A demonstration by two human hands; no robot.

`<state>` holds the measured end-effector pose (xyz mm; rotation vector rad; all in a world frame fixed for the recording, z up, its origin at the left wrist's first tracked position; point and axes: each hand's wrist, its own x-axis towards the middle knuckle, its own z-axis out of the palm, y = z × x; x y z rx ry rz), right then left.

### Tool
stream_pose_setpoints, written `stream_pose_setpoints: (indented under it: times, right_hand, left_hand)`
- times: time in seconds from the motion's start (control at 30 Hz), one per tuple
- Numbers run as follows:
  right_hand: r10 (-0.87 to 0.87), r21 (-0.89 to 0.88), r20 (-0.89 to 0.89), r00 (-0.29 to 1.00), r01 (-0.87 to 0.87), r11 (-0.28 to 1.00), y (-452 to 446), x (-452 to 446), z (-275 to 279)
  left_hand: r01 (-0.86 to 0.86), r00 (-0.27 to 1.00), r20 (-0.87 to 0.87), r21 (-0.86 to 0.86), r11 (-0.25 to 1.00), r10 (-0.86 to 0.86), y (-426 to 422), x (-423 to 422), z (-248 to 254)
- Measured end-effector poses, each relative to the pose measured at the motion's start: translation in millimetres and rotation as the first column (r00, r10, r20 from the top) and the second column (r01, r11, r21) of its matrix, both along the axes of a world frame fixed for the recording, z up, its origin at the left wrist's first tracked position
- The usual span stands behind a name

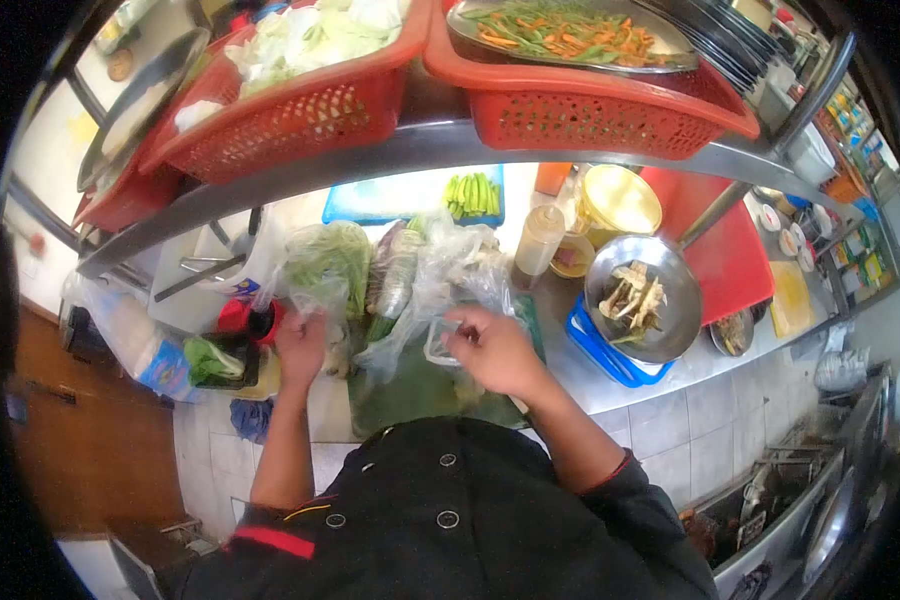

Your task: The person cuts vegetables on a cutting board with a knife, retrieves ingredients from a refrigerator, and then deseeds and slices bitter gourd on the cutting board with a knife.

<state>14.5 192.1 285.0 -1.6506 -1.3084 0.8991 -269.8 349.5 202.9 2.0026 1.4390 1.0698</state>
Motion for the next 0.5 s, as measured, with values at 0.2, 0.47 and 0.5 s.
stream_pose_setpoints:
  times: [0.2, 0.47, 0.5]
  right_hand:
    - [0.227, 0.104, -0.054, 0.972, -0.221, 0.97, 18.3, -22.7, 33.3]
    - [-0.165, 0.158, 0.24, 0.957, 0.129, 0.979, 85.9, 31.0, 44.3]
    - [-0.217, 0.264, 0.228, 0.949, 0.154, 0.952, 85.5, 37.8, 61.0]
  left_hand:
    - [0.464, 0.883, -0.035, 0.214, 0.86, -0.468, -39.0, 43.0, 127.0]
    - [0.422, 0.903, 0.068, 0.061, 0.905, -0.425, -15.6, 82.2, 84.8]
    - [0.372, 0.928, 0.012, -0.115, 0.921, -0.373, -10.0, 81.1, 61.8]
